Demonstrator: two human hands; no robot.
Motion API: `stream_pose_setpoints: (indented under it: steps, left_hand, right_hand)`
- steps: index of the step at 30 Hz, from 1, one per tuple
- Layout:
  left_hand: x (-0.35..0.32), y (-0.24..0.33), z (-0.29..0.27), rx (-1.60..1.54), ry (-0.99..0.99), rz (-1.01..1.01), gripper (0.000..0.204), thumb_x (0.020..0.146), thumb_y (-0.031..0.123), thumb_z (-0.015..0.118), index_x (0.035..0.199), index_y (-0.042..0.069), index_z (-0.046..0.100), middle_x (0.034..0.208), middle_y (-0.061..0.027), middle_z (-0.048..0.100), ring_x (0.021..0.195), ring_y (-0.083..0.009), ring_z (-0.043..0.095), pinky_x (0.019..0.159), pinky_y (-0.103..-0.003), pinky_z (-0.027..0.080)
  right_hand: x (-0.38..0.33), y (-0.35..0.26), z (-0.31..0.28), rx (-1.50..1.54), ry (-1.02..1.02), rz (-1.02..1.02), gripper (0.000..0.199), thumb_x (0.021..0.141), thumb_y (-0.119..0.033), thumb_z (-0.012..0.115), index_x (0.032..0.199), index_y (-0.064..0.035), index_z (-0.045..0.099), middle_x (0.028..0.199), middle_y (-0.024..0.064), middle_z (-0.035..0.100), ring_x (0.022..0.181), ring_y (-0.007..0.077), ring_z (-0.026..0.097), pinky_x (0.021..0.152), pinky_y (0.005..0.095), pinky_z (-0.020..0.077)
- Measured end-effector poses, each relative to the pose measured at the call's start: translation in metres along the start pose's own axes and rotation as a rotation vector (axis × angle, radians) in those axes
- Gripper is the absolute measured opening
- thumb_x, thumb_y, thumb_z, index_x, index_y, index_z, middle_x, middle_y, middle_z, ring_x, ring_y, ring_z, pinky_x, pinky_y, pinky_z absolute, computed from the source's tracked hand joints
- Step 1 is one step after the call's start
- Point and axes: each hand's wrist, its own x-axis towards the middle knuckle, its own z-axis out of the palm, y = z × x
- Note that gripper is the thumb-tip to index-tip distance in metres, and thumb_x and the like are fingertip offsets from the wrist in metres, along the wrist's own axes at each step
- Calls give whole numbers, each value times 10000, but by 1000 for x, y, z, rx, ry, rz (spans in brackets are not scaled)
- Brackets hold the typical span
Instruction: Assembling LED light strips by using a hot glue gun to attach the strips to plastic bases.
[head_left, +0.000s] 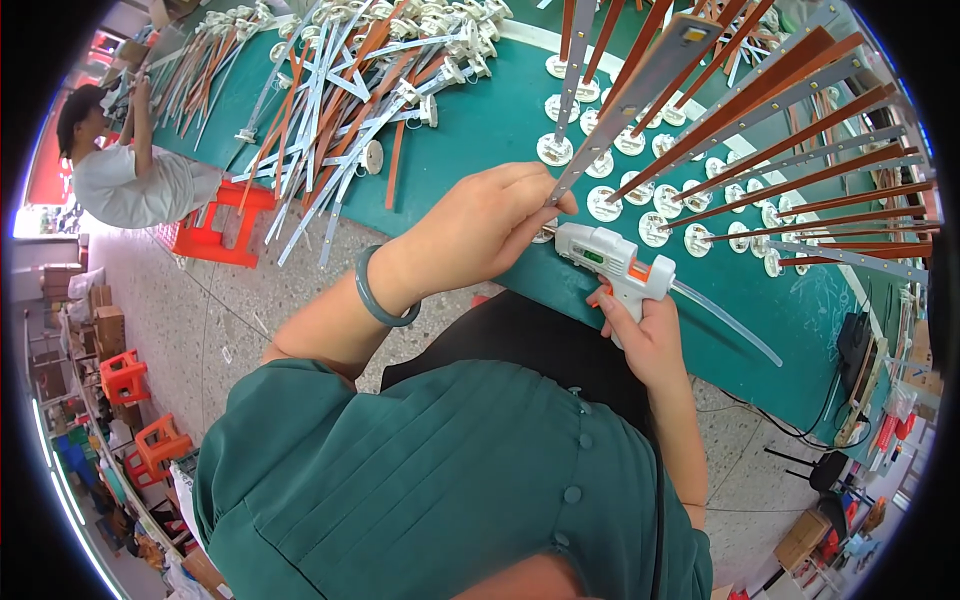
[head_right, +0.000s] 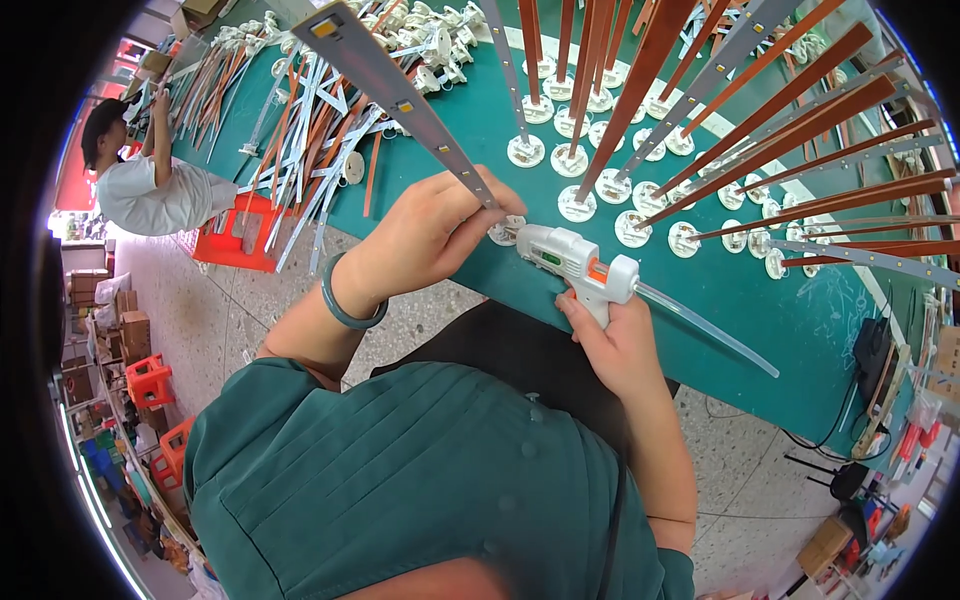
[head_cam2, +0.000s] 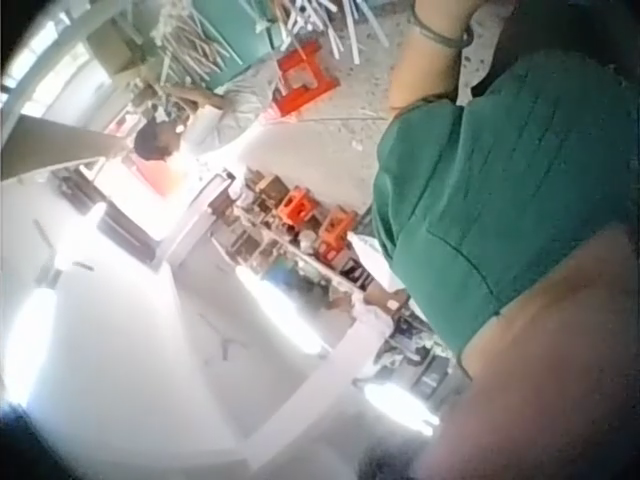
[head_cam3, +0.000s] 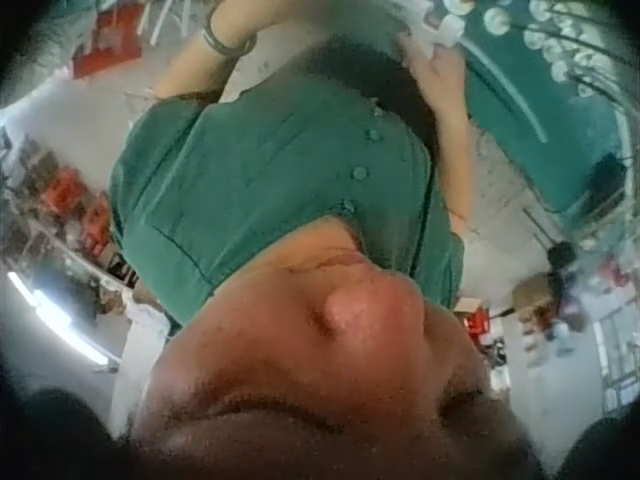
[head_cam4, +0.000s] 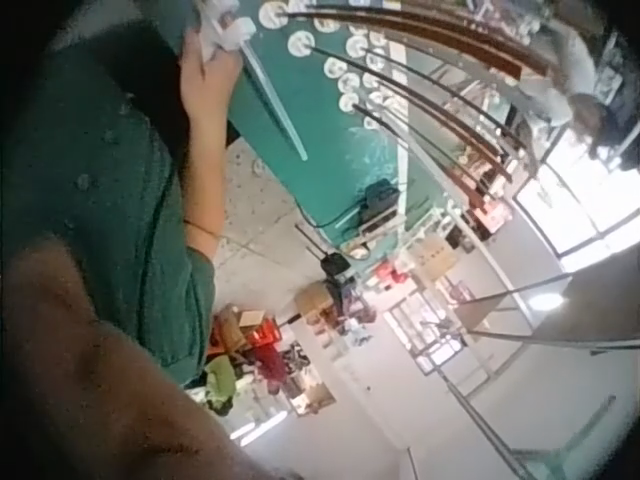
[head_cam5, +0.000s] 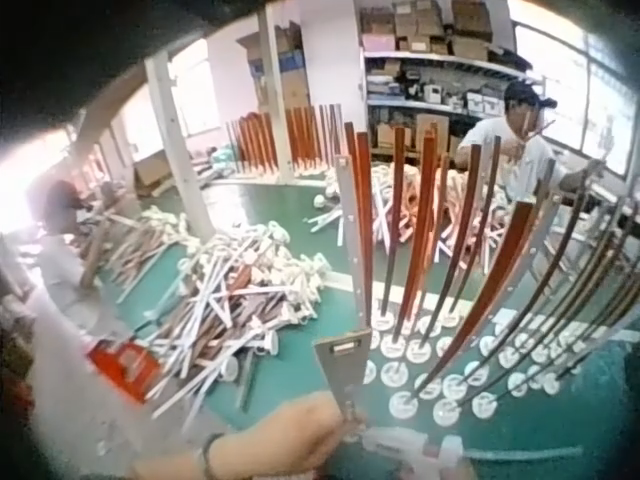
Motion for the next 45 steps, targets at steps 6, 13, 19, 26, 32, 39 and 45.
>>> stream_pose_setpoints:
  steps: [6, 13, 19, 26, 32, 39, 45]
  left_hand:
    - [0, -1, -1, 4, -1, 5, 144, 862, -56, 583, 980, 3, 642, 934, -117, 650, 843, -295, 628, 742, -357, 506]
    - [1, -1, 0, -20, -1, -4, 139, 866, -49, 583, 977, 9, 643, 927, -113, 648, 840, -299, 627, 740, -359, 503]
    - [1, -1, 0, -2, -5, -1, 139, 864, -49, 585, 975, 11, 642, 918, -113, 645, 837, -300, 623, 729, -361, 496]
    - [1, 3, -1, 4, -24, -12, 147, 857, -56, 584, 973, 11, 645, 924, -112, 642, 840, -310, 618, 734, -369, 492]
    - [0, -1, -12, -64, -55, 61, 167, 844, -56, 591, 988, 1, 654, 940, -131, 646, 852, -305, 630, 750, -364, 502]
    - [34, -16, 6, 50, 144, 131, 149, 869, 35, 612, 1016, 35, 628, 921, -129, 648, 850, -344, 624, 730, -394, 508]
    - [47, -17, 16, 86, 149, 78, 208, 885, 21, 616, 1089, 40, 649, 941, -112, 676, 848, -264, 670, 743, -335, 527]
  right_hand:
    - [-1, -1, -1, 50, 13, 39, 315, 910, -114, 610, 1175, 48, 558, 876, 99, 643, 632, 96, 570, 533, 223, 452]
    - [0, -1, -2, 119, 29, 51, 251, 911, -112, 614, 1103, 47, 581, 819, 89, 634, 600, 99, 565, 521, 221, 440]
    - [0, -1, -2, 76, 45, 62, 230, 909, -117, 624, 1072, 43, 592, 794, 82, 628, 574, 99, 559, 516, 218, 434]
    - [0, -2, -4, 110, 43, 81, 239, 911, -125, 625, 1076, 46, 593, 793, 86, 632, 575, 103, 562, 523, 221, 438]
    - [-18, 10, -18, 297, 78, 28, 303, 919, -130, 587, 1150, 64, 550, 974, 180, 665, 604, 123, 573, 557, 234, 456]
    - [-40, 30, -32, 433, 99, -91, 369, 901, -162, 589, 1188, 63, 530, 1041, 243, 649, 604, 171, 586, 571, 264, 476]
    - [-41, 35, -35, 470, 98, -123, 381, 895, -168, 591, 1190, 62, 522, 1046, 249, 642, 602, 179, 587, 569, 268, 478]
